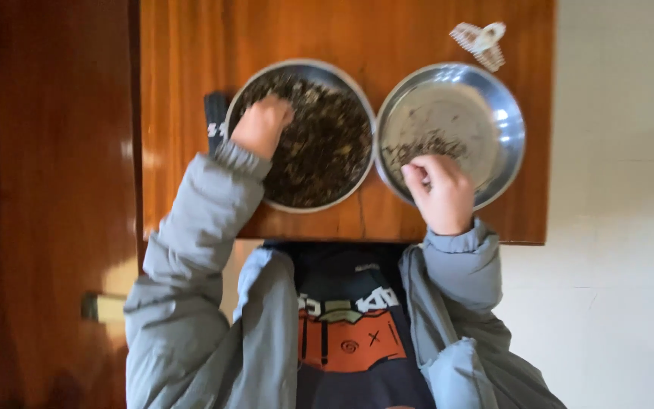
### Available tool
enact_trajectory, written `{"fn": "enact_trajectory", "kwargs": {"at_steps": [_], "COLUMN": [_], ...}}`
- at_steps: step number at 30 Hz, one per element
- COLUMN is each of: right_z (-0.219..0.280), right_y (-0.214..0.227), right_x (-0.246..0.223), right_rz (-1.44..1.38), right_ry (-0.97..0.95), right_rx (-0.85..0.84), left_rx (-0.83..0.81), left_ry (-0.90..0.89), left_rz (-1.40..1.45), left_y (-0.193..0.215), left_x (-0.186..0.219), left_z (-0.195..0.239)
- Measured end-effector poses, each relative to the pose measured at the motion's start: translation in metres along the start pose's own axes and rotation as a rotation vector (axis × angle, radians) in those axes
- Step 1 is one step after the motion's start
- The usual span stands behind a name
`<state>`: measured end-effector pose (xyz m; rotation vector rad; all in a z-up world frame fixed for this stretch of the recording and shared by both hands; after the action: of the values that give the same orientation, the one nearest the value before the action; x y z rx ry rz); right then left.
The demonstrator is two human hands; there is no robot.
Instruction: Sorting through dried tea leaves to remove stems and debris by hand into separate metal trays.
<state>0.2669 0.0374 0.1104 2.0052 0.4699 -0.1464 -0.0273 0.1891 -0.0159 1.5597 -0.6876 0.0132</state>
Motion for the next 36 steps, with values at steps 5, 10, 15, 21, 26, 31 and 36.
{"fn": "enact_trajectory", "kwargs": {"at_steps": [5, 10, 15, 21, 26, 31, 36], "right_z": [0.011, 0.008, 0.004, 0.001, 0.002, 0.002, 0.002], "right_y": [-0.012, -0.01, -0.012, -0.012, -0.012, -0.012, -0.018], "right_x": [0.0, 0.0, 0.002, 0.0, 0.003, 0.003, 0.017], "right_rz": [-0.04, -0.07, -0.082, -0.086, -0.072, -0.081, -0.187], "right_ry": [0.08, 0.083, 0.082, 0.08, 0.077, 0.078, 0.032], "right_rx": [-0.068, -0.055, -0.062, -0.071, -0.068, -0.072, 0.011], "left_rx": [-0.102, -0.169, -0.225, -0.257, -0.196, -0.156, -0.172], "left_ry": [-0.004, 0.031, 0.073, 0.04, 0.092, 0.026, -0.089], "left_rz": [0.136, 0.061, 0.012, -0.075, -0.054, -0.182, -0.127], "left_y": [-0.025, -0.028, -0.047, -0.063, -0.08, -0.078, -0.092], "left_x": [-0.032, -0.022, -0.029, -0.023, -0.036, -0.029, -0.032], "left_z": [-0.006, -0.007, -0.01, -0.013, -0.017, -0.012, -0.014]}}
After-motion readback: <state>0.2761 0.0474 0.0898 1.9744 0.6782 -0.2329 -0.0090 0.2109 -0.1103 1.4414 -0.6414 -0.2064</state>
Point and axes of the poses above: each hand's wrist, its own z-axis away from the middle knuckle, its own y-axis out of the back of the hand, x = y × z, the point moved 9 cm from there along -z, towards the middle knuckle, and after that the axes turned 7 degrees about z, right-handed, at the moved point
